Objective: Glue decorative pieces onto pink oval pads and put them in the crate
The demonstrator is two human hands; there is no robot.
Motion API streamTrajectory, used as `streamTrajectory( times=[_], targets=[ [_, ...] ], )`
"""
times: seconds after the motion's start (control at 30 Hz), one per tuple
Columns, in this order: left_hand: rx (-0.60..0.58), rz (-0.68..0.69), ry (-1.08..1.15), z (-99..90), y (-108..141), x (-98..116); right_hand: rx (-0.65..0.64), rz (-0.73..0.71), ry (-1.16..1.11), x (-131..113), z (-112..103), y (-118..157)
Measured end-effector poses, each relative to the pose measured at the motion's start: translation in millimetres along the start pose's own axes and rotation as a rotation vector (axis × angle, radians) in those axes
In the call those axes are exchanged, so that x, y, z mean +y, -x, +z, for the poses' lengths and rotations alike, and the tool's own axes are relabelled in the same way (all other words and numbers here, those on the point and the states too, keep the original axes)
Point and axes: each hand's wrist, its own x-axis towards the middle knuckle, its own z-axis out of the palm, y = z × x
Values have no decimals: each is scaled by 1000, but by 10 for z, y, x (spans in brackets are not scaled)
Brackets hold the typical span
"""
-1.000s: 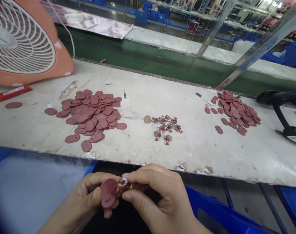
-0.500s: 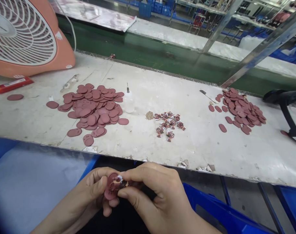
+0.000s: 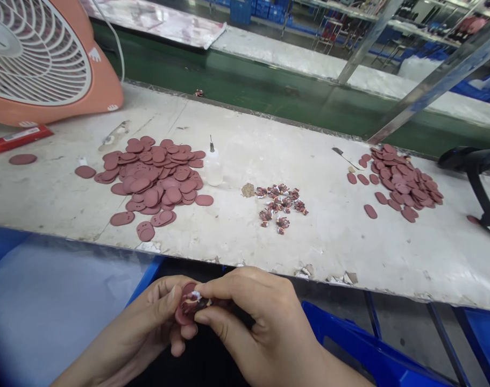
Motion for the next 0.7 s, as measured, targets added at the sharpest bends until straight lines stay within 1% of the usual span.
streamTrajectory(
  times=[0.17,0.27,0.37,0.47,0.63,0.7],
  targets=[
    [6,-3,12,12,13,5,-13,3,10,-1,3,9],
    [13,-5,11,7,15,1,-9,-21,11,-16,-4,3],
    [-19,-1,11,-23,-5,-26,-10,-74,7,-34,-13,-21],
    [-42,19,7,-44,-20,-58,-23,-95,22,-41,-24,-37],
    [6,32,10,-3,13,-49,-36,-122,50,-38,-31,-47],
    [2,42,14,6,18,-48,-32,-145,61,-39,-25,-63]
  ],
)
